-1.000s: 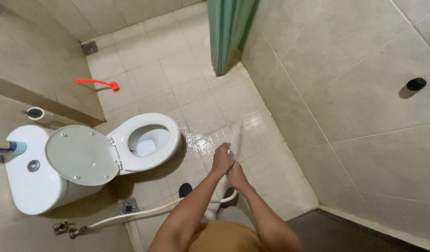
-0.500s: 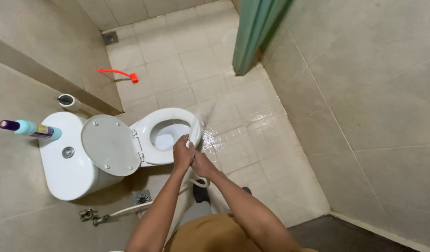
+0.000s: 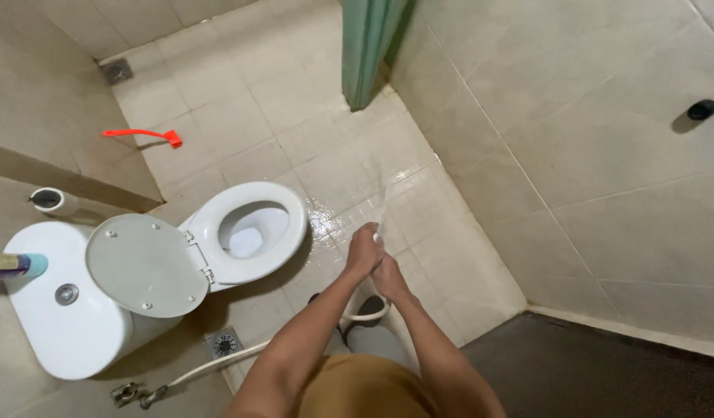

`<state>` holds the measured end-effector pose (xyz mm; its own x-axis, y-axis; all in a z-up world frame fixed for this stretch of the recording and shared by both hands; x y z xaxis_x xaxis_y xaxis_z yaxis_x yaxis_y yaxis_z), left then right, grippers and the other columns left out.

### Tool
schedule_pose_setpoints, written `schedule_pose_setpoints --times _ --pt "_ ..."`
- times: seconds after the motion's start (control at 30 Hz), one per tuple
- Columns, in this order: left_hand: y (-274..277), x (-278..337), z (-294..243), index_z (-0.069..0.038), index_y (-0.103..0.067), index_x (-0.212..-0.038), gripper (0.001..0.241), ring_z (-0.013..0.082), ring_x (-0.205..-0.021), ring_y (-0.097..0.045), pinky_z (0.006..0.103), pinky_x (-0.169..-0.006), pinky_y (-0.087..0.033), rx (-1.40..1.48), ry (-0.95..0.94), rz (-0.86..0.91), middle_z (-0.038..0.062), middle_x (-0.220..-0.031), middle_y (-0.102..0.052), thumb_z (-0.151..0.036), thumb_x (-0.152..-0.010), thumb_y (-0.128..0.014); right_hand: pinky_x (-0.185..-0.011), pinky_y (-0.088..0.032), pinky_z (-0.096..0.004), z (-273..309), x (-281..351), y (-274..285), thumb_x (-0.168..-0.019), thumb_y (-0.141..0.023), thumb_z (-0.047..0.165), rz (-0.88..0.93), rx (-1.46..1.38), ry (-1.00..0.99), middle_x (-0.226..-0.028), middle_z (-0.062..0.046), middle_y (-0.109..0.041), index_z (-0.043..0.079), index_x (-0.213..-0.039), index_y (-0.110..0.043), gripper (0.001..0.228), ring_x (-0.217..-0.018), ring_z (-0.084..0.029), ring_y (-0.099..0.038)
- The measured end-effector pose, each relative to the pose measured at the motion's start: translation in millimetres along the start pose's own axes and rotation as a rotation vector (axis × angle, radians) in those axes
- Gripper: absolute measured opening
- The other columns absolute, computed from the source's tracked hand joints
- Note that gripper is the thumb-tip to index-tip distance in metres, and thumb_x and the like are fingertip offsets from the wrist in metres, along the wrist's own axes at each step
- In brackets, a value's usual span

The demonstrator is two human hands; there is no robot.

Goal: The person uses a handheld bidet sprayer to clean the inside of a toilet bowl and the surrounding floor area. They direct the water stream into the bowl and then spray the tiled floor around the base of the toilet.

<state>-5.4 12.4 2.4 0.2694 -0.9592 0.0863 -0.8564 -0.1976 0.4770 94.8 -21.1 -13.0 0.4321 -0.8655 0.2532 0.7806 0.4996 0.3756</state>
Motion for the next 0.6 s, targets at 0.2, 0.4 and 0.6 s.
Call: schedule_pose_setpoints --times 0.2,0.4,0.6 --pt "-64 10 -31 0.011 -0.068 -0.118 0.039 0.0429 -0.122 -0.061 0.0429 -0.107 -0.046 0.025 -0.069 0.141 0.028 -0.129 -0.065 -0.003 -0.082 -0.06 -0.086 -0.056 -0.044 -70 24 49 -0.086 -0.056 0.01 -0.213 -0.015 -0.167 -0.099 -0.027 -0.075 -0.006 -0.106 -0.067 0.028 -0.101 -0.036 -0.076" --pt "12 14 26 0.01 -0.068 -0.121 0.04 0.0409 -0.123 -0.064 0.0411 -0.11 -0.046 -0.101 -0.006 -0.017 0.028 -0.129 -0.067 -0.004 -0.084 -0.063 -0.088 -0.055 -0.041 -8 -1 -16 -0.089 -0.058 0.011 0.007 -0.117 0.019 -0.103 -0.025 -0.074 -0.005 -0.112 -0.064 0.028 -0.1 -0.031 -0.073" --pt "114 11 77 0.008 -0.067 -0.125 0.045 0.0404 -0.12 -0.066 0.0412 -0.107 -0.048 -0.175 0.055 -0.145 0.028 -0.126 -0.068 -0.007 -0.082 -0.066 -0.095 -0.05 -0.048 45 -36 -97 -0.093 -0.06 0.016 0.171 -0.084 0.123 -0.113 -0.029 -0.071 -0.004 -0.125 -0.06 0.037 -0.113 -0.041 -0.067"
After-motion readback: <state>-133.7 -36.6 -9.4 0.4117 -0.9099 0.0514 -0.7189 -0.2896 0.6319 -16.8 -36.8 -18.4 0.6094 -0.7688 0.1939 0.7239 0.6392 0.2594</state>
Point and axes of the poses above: each hand's wrist, its own x-axis away from the middle knuckle, its own y-axis out of the back of the hand, z = x × y, the point moved 8 cm from there along -x, towards the middle knuckle
